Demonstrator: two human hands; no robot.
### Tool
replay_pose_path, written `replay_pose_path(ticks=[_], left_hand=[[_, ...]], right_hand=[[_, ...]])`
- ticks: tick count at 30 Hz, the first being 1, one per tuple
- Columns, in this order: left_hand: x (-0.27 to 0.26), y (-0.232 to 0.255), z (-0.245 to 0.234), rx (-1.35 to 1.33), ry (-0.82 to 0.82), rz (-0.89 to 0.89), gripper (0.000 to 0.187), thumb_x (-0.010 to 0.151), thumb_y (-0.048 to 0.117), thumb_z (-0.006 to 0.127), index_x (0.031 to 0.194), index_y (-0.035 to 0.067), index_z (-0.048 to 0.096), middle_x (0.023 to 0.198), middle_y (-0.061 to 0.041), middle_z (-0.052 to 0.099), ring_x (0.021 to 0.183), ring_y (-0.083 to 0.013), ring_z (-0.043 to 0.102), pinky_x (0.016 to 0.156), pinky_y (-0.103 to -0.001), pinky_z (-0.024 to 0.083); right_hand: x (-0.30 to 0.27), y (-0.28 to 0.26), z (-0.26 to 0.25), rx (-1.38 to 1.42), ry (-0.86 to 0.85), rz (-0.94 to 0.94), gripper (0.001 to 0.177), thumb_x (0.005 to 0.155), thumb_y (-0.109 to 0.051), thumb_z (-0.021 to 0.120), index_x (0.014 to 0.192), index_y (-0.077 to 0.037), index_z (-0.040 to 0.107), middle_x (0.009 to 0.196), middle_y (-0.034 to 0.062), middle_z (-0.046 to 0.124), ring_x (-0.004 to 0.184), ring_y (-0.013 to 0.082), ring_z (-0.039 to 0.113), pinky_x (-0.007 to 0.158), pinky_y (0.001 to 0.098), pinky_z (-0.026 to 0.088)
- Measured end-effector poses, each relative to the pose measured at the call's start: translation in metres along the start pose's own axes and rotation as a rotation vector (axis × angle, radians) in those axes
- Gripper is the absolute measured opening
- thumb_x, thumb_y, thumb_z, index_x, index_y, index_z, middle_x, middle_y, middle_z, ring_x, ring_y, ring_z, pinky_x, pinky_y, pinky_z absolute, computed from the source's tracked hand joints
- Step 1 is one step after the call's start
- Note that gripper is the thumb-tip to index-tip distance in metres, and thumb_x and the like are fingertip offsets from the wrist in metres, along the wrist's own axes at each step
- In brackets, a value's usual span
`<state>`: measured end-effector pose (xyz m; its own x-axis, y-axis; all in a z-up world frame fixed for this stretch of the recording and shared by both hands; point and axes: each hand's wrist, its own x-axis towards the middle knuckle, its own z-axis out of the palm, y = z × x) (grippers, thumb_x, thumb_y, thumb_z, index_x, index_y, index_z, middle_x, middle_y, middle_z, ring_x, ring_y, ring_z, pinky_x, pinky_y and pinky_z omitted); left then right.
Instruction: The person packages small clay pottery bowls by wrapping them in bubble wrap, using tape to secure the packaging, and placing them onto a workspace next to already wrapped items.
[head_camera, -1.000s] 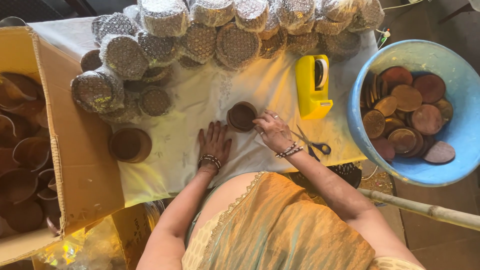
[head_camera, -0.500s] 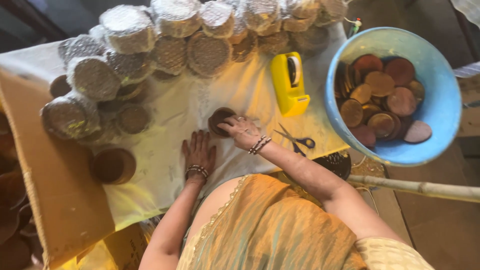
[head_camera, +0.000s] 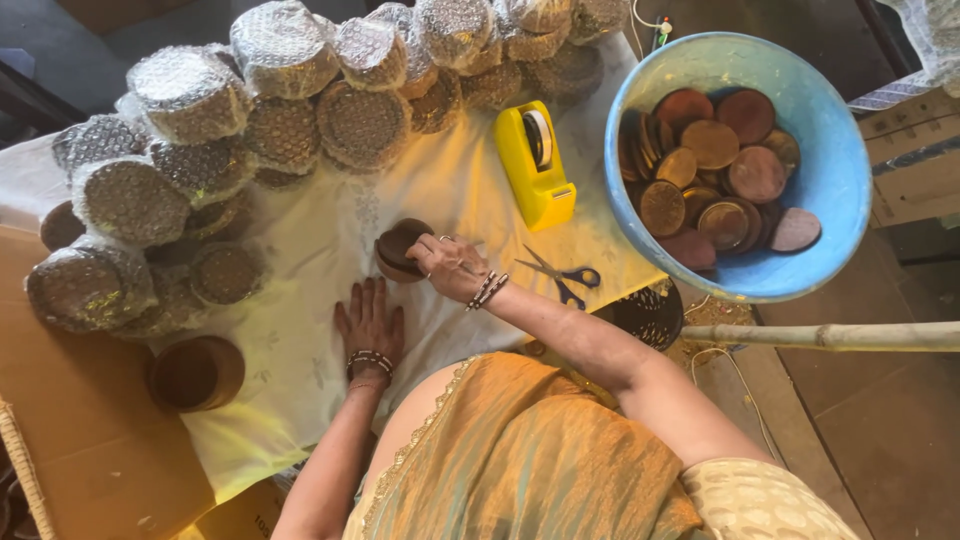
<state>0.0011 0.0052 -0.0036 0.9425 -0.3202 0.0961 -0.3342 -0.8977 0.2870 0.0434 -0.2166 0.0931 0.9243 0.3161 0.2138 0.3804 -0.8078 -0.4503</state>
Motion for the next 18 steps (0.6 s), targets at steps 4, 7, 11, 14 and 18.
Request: replay_pose_path(ticks=[4, 7, 11, 14, 18], left_hand=[[0.001, 0.0, -0.002, 0.001, -0.007, -0.005, 0.066, 0.098, 0.04, 0.052, 0.156, 0.01, 0.04, 0.161, -0.01, 0.042, 0.153, -0.0291, 0.029, 0.121, -0.061, 0.015], [0.002, 0.002, -0.005, 0.006, -0.032, -0.022, 0.068, 0.096, 0.041, 0.053, 0.156, 0.011, 0.039, 0.161, -0.009, 0.04, 0.153, -0.0287, 0.027, 0.121, -0.06, 0.012], [-0.001, 0.003, -0.016, -0.121, -0.011, -0.02, 0.088, 0.089, 0.054, 0.062, 0.156, 0.006, 0.032, 0.162, -0.013, 0.038, 0.154, -0.0285, 0.027, 0.123, -0.06, 0.01], [0.001, 0.006, -0.013, -0.221, 0.046, 0.023, 0.112, 0.077, 0.064, 0.071, 0.157, -0.001, 0.026, 0.162, -0.02, 0.035, 0.152, -0.0308, 0.03, 0.123, -0.062, 0.008], [0.013, 0.022, -0.019, -0.387, 0.1, 0.043, 0.126, 0.069, 0.067, 0.079, 0.159, -0.003, 0.024, 0.161, -0.022, 0.038, 0.15, -0.0332, 0.036, 0.125, -0.059, 0.012]], right_hand=[[-0.004, 0.0, -0.007, 0.122, 0.09, 0.063, 0.02, 0.089, -0.01, 0.066, 0.108, -0.01, 0.065, 0.105, 0.0088, 0.067, 0.096, 0.0311, 0.068, 0.082, 0.0434, 0.055], [-0.014, 0.002, -0.011, 0.275, 0.024, 0.196, 0.022, 0.089, -0.007, 0.068, 0.11, -0.008, 0.062, 0.106, 0.0108, 0.066, 0.096, 0.0315, 0.067, 0.081, 0.0447, 0.054], [-0.028, -0.005, -0.009, 0.026, 0.001, -0.036, 0.023, 0.083, -0.003, 0.067, 0.104, -0.012, 0.064, 0.101, 0.0059, 0.066, 0.098, 0.0269, 0.067, 0.09, 0.0469, 0.053], [-0.036, -0.008, -0.005, 0.004, -0.027, -0.085, 0.029, 0.076, 0.001, 0.066, 0.102, -0.011, 0.063, 0.101, 0.0065, 0.065, 0.097, 0.0271, 0.067, 0.089, 0.0458, 0.054], [-0.037, -0.02, -0.015, 0.073, -0.085, -0.043, 0.031, 0.074, -0.001, 0.071, 0.102, -0.009, 0.062, 0.102, 0.0093, 0.064, 0.095, 0.0304, 0.065, 0.078, 0.0411, 0.054]])
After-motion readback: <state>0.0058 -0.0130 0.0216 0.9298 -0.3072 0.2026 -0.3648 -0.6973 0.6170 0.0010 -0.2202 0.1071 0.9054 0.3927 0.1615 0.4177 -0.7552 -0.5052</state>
